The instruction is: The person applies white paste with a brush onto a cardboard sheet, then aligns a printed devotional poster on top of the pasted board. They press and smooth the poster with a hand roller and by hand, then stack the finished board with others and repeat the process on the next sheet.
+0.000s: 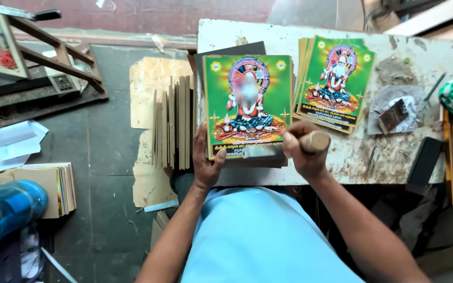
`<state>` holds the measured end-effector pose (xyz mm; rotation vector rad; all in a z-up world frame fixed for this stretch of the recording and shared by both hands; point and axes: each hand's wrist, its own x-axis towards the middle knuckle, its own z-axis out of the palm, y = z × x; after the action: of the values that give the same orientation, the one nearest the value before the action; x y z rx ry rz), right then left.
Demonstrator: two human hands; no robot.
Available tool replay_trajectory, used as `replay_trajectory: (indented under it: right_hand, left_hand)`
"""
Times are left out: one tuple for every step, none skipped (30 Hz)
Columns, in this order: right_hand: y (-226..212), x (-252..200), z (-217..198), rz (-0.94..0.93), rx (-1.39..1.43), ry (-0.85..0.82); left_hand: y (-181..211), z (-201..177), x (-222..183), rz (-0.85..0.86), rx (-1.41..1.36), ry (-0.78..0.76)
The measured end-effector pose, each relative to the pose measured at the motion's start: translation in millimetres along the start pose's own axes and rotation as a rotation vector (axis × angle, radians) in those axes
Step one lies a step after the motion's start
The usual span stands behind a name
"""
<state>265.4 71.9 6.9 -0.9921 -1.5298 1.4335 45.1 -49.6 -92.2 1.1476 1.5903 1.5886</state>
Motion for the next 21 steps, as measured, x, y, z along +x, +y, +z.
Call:
replay_trajectory:
  right_hand:
    - [-3,-1,-2,-0.014,0.001,-0.013]
    - [-4,-2,-3,0.023,0.003,-0.022]
    - [-5,-5,-2,0.07,0.009,-0.028]
    - [-8,-2,2,0.064,0.014,-0.038]
    - [-11,0,8,0.087,0.045,-0.041]
    - [-12,4,13,0.111,0.075,-0.044]
    - [-16,7,19,0.117,0.075,-0.049]
    - [-18,12,26,0.139,0.073,-0.061]
    - [-20,19,31,0.163,0.067,-0.078]
    - [-17,23,31,0.172,0.064,-0.087]
    - [-12,31,34,0.168,0.037,-0.088]
    - [-7,40,36,0.162,0.01,-0.089]
    - [1,57,37,0.168,0.013,-0.099]
    - [10,75,38,0.052,0.022,-0.078]
    - [19,91,37,-0.066,0.029,-0.052]
    - [24,124,39,-0.063,0.03,-0.056]
    - [29,153,41,-0.095,-0.009,-0.057]
    - [32,181,42,-0.129,-0.049,-0.059]
    - [31,191,49,-0.13,-0.041,-0.058]
    - [29,200,55,-0.132,-0.006,-0.025]
    - [24,206,58,-0.136,0.024,0.011]
  left_hand:
    - [2,0,1,0.012,0.002,0.015]
    - [4,-1,3,0.009,-0.003,-0.003]
    - [6,-4,4,-0.003,-0.003,-0.027]
    - [3,-4,2,0.002,0.003,-0.017]
    - [0,-5,0,0.017,0.023,-0.031]
    - [-4,-5,0,0.032,0.044,-0.046]
    - [-4,-6,-2,0.025,0.045,-0.041]
    - [-6,-8,-2,0.015,0.029,-0.055]
    - [-9,-7,-2,0.001,0.009,-0.065]
    - [-13,-6,-6,-0.009,0.008,-0.056]
    - [-18,-6,-6,0.002,0.029,-0.071]
    - [-23,-6,-6,0.013,0.049,-0.087]
    - [-17,-9,-4,0.006,0.054,-0.079]
    - [-12,-10,-1,-0.002,0.064,-0.083]
    - [-7,-10,2,-0.006,0.071,-0.092]
    - [-5,-11,7,-0.011,0.073,-0.088]
    - [-1,-11,9,-0.037,0.01,-0.086]
    - [4,-11,9,-0.064,-0.053,-0.084]
    - [2,-11,10,-0.063,-0.045,-0.084]
    - [1,-10,9,-0.047,-0.055,-0.082]
    - [2,-9,7,-0.027,-0.069,-0.082]
